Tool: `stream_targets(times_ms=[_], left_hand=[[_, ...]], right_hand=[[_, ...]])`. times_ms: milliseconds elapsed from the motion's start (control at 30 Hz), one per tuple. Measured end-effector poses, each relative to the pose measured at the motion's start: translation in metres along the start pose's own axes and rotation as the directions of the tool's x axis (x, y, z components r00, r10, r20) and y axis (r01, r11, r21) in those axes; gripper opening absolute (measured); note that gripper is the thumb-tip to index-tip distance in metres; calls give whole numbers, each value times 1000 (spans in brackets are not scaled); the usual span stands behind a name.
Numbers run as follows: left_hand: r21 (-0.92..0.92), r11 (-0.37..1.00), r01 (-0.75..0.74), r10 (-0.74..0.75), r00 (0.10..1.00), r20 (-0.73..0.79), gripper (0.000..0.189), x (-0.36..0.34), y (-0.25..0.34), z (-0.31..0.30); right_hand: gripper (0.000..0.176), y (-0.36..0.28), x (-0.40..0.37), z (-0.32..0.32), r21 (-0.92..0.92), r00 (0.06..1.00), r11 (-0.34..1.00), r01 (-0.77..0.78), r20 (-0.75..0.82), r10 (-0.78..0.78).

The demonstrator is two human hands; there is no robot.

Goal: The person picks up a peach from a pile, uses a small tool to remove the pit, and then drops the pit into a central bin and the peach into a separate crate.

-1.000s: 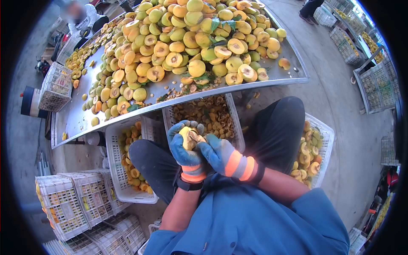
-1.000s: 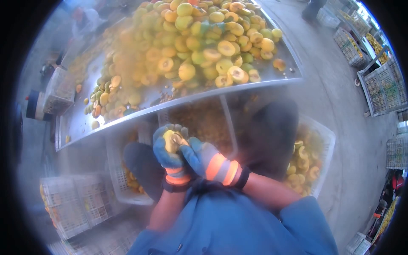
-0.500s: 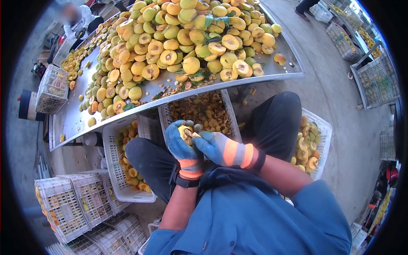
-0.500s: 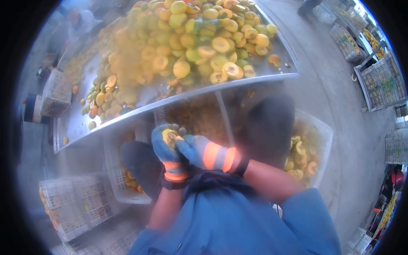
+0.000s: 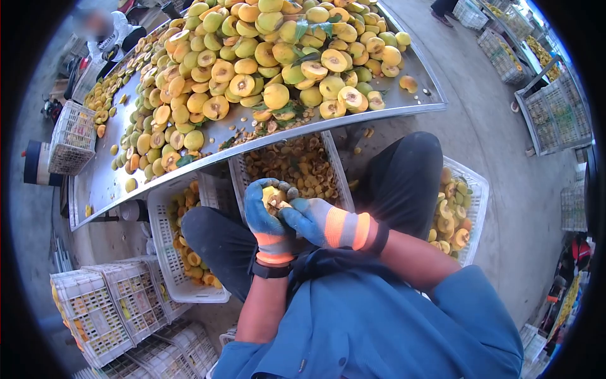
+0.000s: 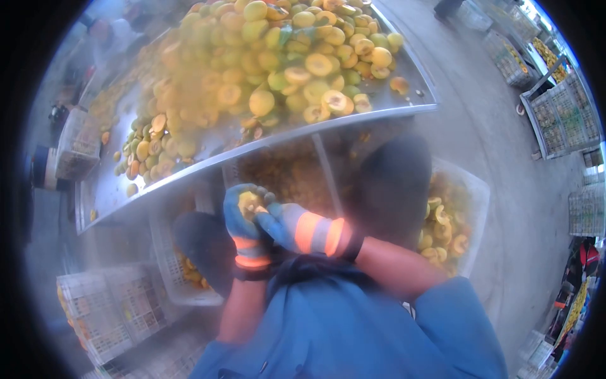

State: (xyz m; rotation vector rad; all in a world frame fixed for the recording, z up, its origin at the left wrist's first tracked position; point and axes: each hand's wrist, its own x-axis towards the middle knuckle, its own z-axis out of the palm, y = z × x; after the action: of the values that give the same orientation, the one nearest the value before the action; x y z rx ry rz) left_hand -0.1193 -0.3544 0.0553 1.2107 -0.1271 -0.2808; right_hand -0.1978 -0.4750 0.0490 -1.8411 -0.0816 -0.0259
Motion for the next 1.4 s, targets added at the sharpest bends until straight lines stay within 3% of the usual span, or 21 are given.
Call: stream_targets(times_ms=[100,133,167,267,367,433,467,567,633,767,900,1000,1100,1167,1200,1233,1267,1300,1333,1367,1400], left_hand=[[-170,961,218,-230,972,-54,51,0,6,2],[-179,957,228,-241,969,-50,53,-1,8,1],[-192,952,237,-250,967,-43,54,0,9,1],[-141,964,225,-234,971,-45,59,0,2,-2],[-152,957,249,-265,960,-94,60,-3,-6,-5],[-57,975,216,-220,972,-78,60,-7,-8,-8],[-94,968,234,-240,969,-60,59,-7,-8,-7],[-179,944,277,-284,959,-17,56,-7,-3,-1],[-191,938,288,-295,956,-8,54,-5,7,3],[-319,858,402,-350,913,207,49,-6,-1,-3],[-407,746,527,-433,849,303,48,-4,-16,-12],[-454,669,589,-549,803,232,45,-4,-4,-4],[-660,615,431,-582,813,-11,41,11,9,-14],[-489,843,223,-322,938,-128,31,16,28,-48],[-132,991,25,-37,995,-95,27,20,44,-68],[534,792,-294,337,941,19,23,18,64,-89],[863,294,-410,574,798,184,21,16,85,-110],[935,-30,-352,699,661,272,20,22,100,-133],[971,-41,-234,722,665,191,22,40,98,-164],[993,-45,-112,740,664,109,24,57,112,-165],[985,-169,-22,778,611,147,23,57,113,-158]], right_hand=[[28,0,5,-6,170,982,977,-127,161,99],[22,-3,7,-8,246,962,950,-191,241,131],[31,-10,7,-3,600,843,593,-537,353,406],[38,-27,8,-18,509,769,576,-640,432,472],[42,-24,8,-18,427,783,660,-618,416,463],[44,-28,9,-25,390,690,578,-716,516,507],[44,-30,9,-29,367,641,536,-760,560,525],[46,-15,6,-21,432,762,642,-633,495,418],[46,-20,-1,-27,527,723,497,-689,546,423],[41,-10,-8,-31,619,635,158,-769,712,301],[40,-7,-8,-29,580,601,176,-796,716,356],[39,-7,-10,-32,588,617,199,-784,704,351],[42,-3,-9,-35,632,651,158,-759,726,220],[47,-16,-8,-31,570,801,570,-591,499,332],[50,-21,-8,-25,476,873,741,-474,360,328],[54,-3,-11,-10,130,988,981,-143,72,134],[54,0,-11,-8,-38,957,967,-252,138,255],[53,1,-9,-12,-213,910,916,-341,170,378],[53,4,-7,-15,-381,849,828,-411,171,500],[53,13,-9,-9,-278,877,868,-411,137,460],[55,20,-13,-5,-378,861,828,-414,130,491]])
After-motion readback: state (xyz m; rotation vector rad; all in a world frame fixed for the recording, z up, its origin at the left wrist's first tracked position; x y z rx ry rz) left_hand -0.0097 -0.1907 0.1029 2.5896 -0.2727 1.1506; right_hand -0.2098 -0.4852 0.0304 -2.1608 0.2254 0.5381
